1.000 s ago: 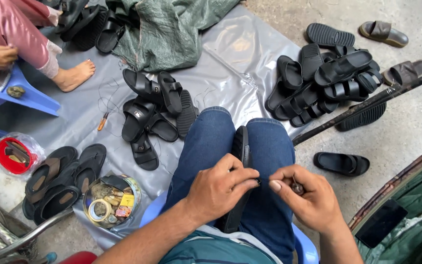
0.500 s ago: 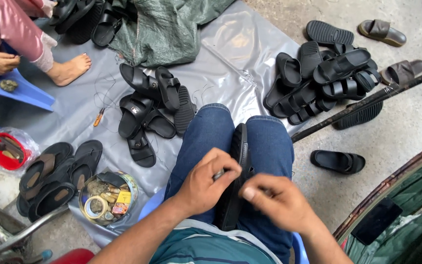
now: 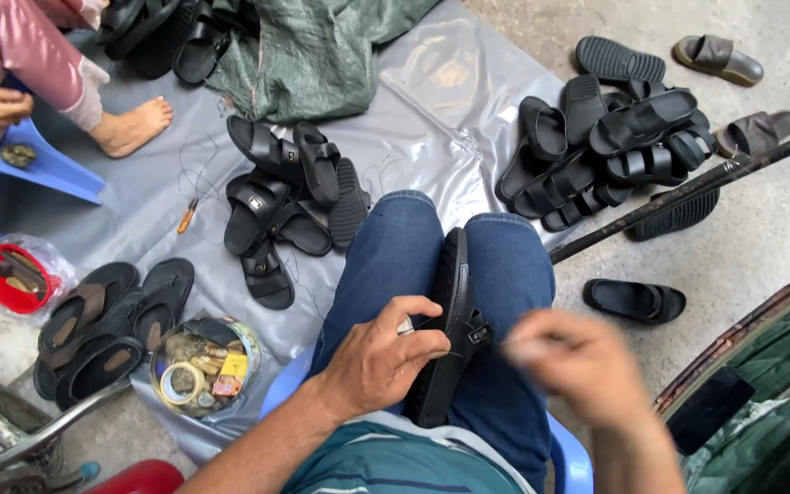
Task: A person is hand-sewing the sole of a black sandal using a needle and thick thread while sitting on the floor.
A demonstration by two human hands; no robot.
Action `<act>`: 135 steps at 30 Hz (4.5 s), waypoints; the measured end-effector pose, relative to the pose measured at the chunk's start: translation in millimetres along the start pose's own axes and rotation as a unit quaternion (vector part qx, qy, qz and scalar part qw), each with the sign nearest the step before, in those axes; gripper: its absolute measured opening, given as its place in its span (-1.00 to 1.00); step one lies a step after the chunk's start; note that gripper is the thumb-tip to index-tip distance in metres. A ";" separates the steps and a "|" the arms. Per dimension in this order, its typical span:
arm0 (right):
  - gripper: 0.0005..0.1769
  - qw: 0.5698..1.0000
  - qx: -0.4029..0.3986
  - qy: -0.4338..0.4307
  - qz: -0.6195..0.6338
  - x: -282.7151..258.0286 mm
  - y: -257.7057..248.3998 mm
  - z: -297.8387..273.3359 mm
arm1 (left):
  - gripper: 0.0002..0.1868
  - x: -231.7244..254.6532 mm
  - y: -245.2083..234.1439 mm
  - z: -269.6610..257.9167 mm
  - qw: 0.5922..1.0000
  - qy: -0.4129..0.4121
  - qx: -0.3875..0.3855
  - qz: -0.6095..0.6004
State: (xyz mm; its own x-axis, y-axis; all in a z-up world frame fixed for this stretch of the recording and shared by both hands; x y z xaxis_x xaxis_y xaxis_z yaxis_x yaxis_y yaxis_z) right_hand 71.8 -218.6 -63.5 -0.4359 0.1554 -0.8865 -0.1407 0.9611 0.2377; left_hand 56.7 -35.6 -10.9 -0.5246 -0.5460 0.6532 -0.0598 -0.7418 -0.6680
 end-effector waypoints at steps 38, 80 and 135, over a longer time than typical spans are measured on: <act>-0.68 0.868 -0.031 -0.080 -0.488 -48.3 48.9 4.3 | -0.61 -93.6 -3.2 -16.3 0.867 -0.387 -0.225 -0.218; -0.54 0.715 -0.096 -0.298 -0.625 -69.3 94.2 1.7 | -0.74 -10.1 -6.3 -2.6 0.971 -0.122 0.165 -0.126; -0.45 0.884 -0.040 -0.066 -0.462 -67.0 30.4 -4.0 | -0.71 -4.5 8.4 39.3 0.982 -0.131 -0.117 -0.066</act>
State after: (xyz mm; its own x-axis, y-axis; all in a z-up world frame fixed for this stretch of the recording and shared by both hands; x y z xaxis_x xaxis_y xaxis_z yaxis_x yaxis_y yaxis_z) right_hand 93.2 -200.7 4.7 0.0036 -0.6565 -0.7543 -0.4467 0.6738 -0.5886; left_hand 92.0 -54.7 -5.4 -0.2645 -0.5556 0.7883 -0.3228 -0.7192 -0.6152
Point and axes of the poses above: each hand's wrist, its own z-axis towards the middle knuckle, its own y-axis out of the palm, x = y × z, the point moved 10 cm from there along z, towards the middle knuckle, and after that the axes turned 7 degrees about z, right-handed, at the moved point
